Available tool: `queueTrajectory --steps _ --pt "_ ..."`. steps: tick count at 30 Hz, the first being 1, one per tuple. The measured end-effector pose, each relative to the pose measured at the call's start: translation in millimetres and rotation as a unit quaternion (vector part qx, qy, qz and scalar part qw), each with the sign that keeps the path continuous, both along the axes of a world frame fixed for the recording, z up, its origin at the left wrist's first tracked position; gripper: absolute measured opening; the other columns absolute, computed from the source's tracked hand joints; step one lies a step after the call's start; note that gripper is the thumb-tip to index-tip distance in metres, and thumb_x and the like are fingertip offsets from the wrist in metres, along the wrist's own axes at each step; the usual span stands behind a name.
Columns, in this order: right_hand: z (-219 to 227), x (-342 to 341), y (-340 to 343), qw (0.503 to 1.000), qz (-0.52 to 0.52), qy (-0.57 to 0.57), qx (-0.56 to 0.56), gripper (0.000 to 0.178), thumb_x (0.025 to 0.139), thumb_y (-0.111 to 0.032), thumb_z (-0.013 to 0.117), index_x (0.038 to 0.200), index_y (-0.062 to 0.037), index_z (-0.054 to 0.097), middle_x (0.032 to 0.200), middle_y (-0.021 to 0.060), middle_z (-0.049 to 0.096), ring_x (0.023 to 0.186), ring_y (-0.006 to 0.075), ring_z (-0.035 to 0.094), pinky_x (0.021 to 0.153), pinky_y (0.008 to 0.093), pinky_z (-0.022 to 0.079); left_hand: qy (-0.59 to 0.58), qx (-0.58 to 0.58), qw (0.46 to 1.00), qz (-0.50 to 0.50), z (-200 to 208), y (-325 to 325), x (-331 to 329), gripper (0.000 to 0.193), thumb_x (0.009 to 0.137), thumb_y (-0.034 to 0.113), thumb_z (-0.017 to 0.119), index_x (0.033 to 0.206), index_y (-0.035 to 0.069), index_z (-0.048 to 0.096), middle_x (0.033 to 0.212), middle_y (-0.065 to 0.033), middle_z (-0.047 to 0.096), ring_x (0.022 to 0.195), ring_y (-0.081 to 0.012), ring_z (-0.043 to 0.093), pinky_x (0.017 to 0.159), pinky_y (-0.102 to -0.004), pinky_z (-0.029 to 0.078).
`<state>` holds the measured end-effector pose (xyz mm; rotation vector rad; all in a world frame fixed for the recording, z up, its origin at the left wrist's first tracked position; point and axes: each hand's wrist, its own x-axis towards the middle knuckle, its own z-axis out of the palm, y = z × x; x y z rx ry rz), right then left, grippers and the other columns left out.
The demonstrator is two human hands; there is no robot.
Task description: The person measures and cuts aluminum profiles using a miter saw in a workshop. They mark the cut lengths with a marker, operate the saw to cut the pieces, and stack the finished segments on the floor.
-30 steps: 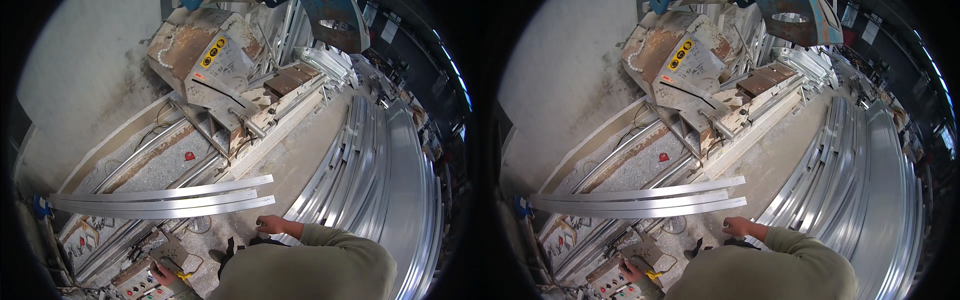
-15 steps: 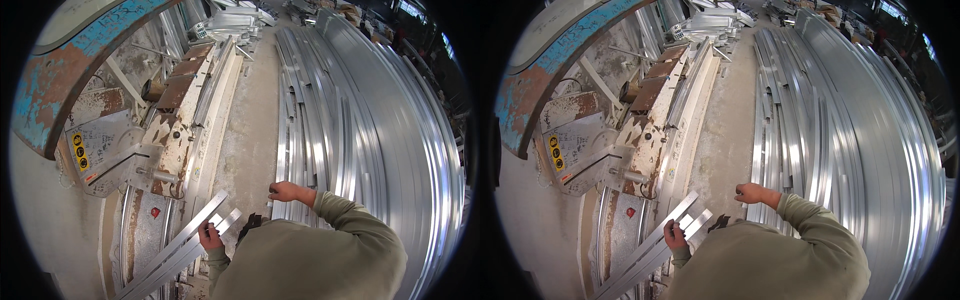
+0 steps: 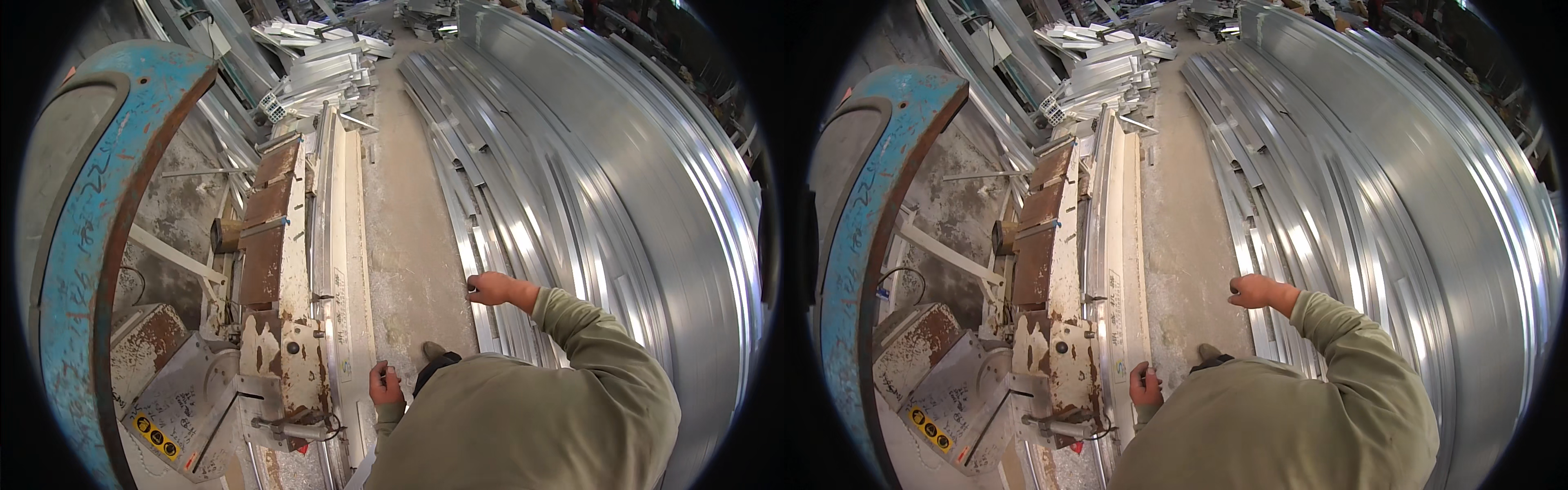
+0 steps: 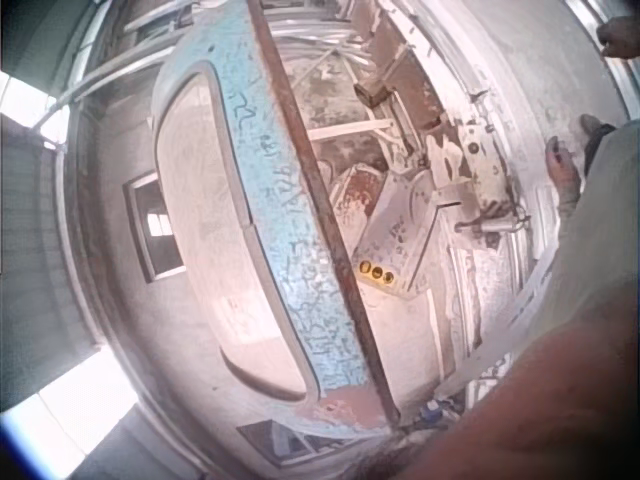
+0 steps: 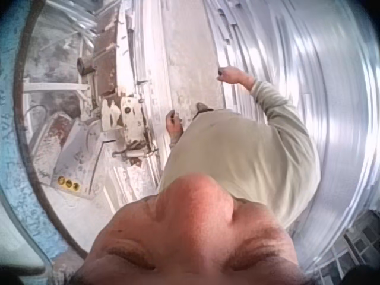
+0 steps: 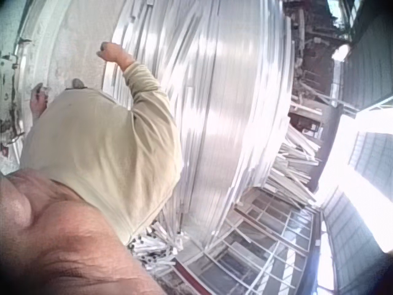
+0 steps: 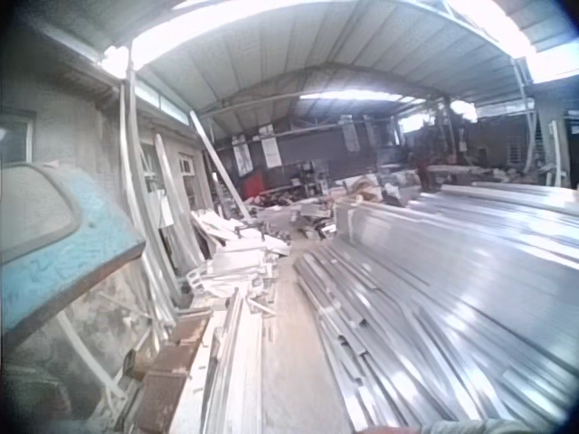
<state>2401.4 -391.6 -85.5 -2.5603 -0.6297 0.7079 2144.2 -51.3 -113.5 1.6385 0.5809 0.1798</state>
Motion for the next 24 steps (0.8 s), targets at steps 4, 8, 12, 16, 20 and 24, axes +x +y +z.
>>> queueTrajectory --steps 4,8,12,16,20,24 --pt "-20 58 31 0.998 0.043 0.034 0.029 0.049 0.099 -0.047 0.07 0.123 -0.0039 0.072 0.113 0.0245 0.078 0.11 0.0464 0.073 0.096 0.0546 0.057 0.001 0.042 0.999 -0.028 9 33 88 0.036 0.107 0.024 0.067 0.135 0.0 0.067 0.111 -0.0096 0.072 0.083 -0.0148 0.066 0.074 -0.0337 0.056" --pt "-42 112 28 0.997 0.01 0.069 0.027 0.05 0.097 -0.047 0.07 0.123 -0.0032 0.073 0.114 0.0242 0.078 0.111 0.0453 0.073 0.097 0.0532 0.057 0.025 0.045 0.997 -0.051 22 49 166 0.036 0.106 0.024 0.068 0.134 0.0 0.068 0.113 -0.0123 0.073 0.09 -0.018 0.07 0.078 -0.0352 0.058" --pt "-110 182 -13 0.993 -0.035 0.11 0.014 0.051 0.094 -0.047 0.072 0.119 -0.0032 0.076 0.116 0.0235 0.078 0.112 0.0445 0.073 0.097 0.0522 0.058 0.024 0.171 0.975 -0.136 14 70 247 0.037 0.105 0.023 0.07 0.134 0.0 0.068 0.117 -0.016 0.074 0.097 -0.0265 0.073 0.084 -0.0394 0.061" --pt "-171 280 -42 0.99 -0.05 0.129 -0.018 0.052 0.093 -0.047 0.073 0.118 -0.0023 0.077 0.121 0.0256 0.077 0.115 0.0452 0.072 0.101 0.0526 0.057 0.052 0.287 0.944 -0.153 -2 92 322 0.036 0.103 0.024 0.072 0.132 0.002 0.07 0.12 -0.0185 0.073 0.099 -0.033 0.075 0.089 -0.0431 0.062" --pt "-193 423 -31 0.995 -0.051 0.089 0.009 0.049 0.094 -0.046 0.07 0.115 -0.002 0.077 0.119 0.0262 0.077 0.113 0.0458 0.072 0.1 0.0533 0.057 0.181 0.262 0.946 -0.066 -61 116 396 0.037 0.102 0.031 0.073 0.126 0.002 0.074 0.119 -0.0199 0.078 0.104 -0.0346 0.077 0.094 -0.0455 0.061" --pt "-136 564 15 0.995 -0.028 0.041 0.083 0.045 0.097 -0.044 0.07 0.115 -0.003 0.076 0.114 0.0245 0.078 0.109 0.046 0.072 0.096 0.0537 0.057 0.277 0.27 0.914 -0.124 -108 135 463 0.045 0.098 0.041 0.072 0.122 0.003 0.077 0.119 -0.0198 0.079 0.111 -0.0364 0.076 0.099 -0.0475 0.059"
